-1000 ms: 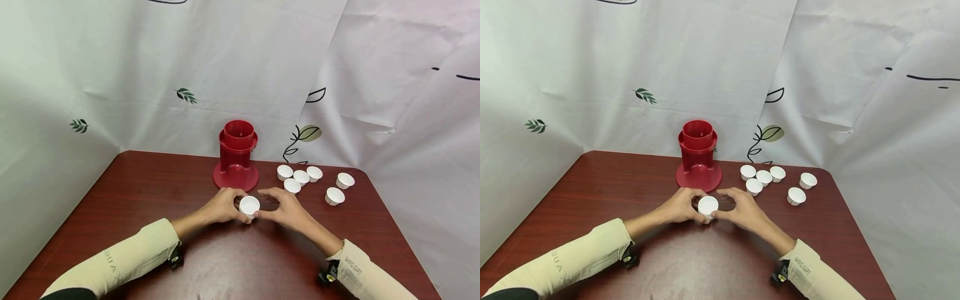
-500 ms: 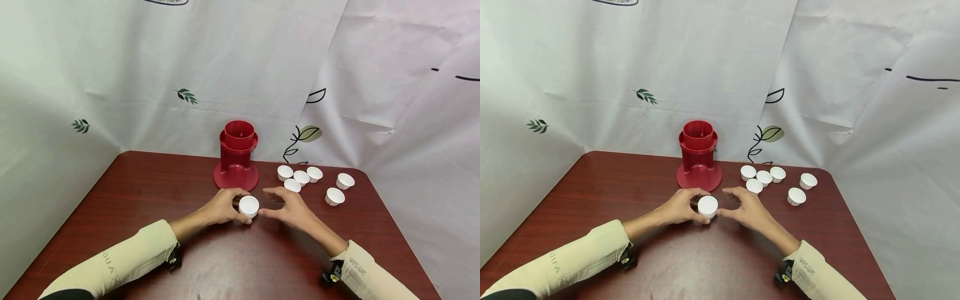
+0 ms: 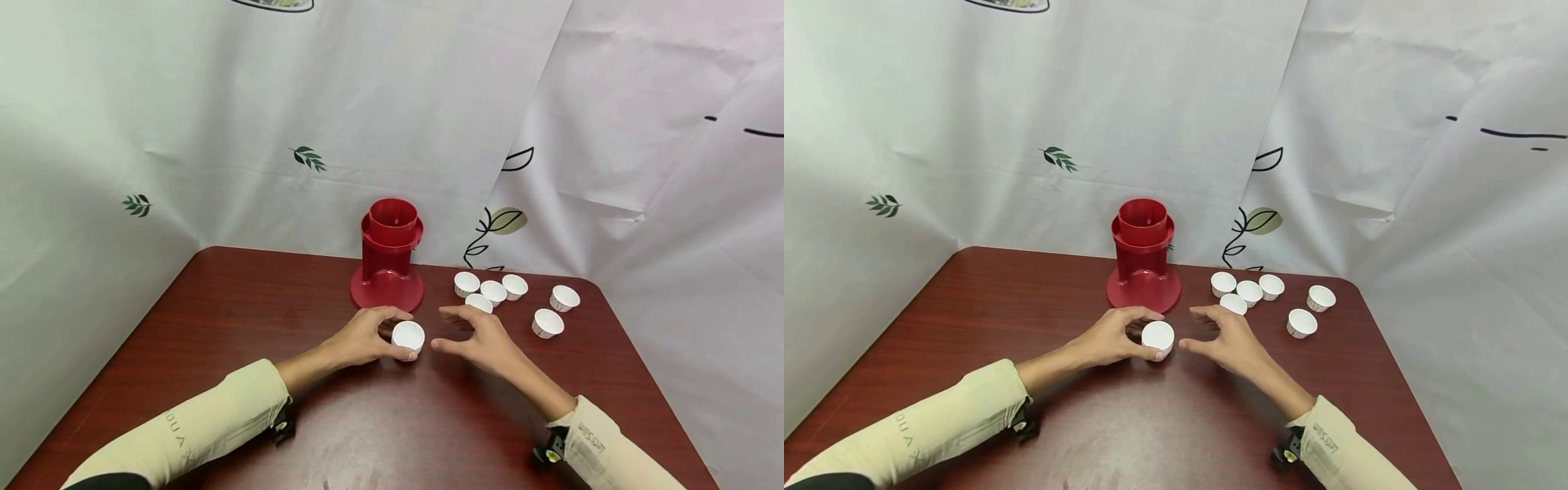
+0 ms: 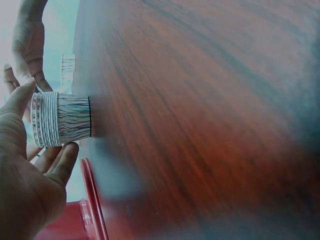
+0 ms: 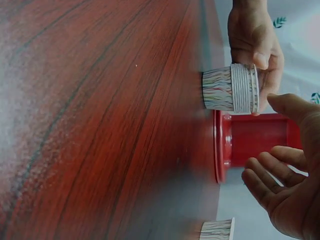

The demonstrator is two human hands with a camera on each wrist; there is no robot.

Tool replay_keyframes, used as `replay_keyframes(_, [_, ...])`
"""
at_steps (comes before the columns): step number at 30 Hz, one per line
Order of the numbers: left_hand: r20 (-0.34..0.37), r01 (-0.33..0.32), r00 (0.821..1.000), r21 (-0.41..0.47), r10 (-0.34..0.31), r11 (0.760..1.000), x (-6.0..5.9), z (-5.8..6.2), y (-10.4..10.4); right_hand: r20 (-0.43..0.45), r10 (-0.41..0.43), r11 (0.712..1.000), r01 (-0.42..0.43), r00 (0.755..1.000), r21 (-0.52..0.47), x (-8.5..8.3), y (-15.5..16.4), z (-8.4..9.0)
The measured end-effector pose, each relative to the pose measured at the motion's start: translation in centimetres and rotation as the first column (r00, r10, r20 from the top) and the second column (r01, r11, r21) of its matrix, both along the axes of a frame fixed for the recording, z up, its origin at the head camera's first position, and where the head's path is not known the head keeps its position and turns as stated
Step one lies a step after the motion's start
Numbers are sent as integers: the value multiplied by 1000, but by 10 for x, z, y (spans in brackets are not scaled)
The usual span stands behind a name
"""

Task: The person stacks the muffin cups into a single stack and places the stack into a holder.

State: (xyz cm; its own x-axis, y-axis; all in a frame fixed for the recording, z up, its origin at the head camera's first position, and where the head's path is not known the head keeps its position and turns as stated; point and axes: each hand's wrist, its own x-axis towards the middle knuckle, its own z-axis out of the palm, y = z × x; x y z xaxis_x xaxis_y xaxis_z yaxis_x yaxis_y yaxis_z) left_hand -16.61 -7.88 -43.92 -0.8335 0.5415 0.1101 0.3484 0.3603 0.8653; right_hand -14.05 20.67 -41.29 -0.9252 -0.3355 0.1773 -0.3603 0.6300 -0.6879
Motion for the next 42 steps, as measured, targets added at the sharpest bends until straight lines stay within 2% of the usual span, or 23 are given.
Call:
replay_keyframes(16, [23, 3, 1000, 40, -4, 999, 0, -1, -1, 0, -83, 996, 83, 997, -14, -1, 21, -1])
replay_keyframes(27, [58, -46, 997, 8, 46, 999, -1, 1, 2, -9, -114, 993, 113, 993, -34, -4, 34, 2])
replay_keyframes(34, [81, -44, 996, -4, 44, 999, -1, 4, 3, 9, -141, 989, 142, 990, -44, -3, 42, 4])
replay_keyframes(42, [80, -53, 995, -9, 53, 999, -2, 5, 3, 3, -185, 983, 185, 983, 6, -2, 53, 7])
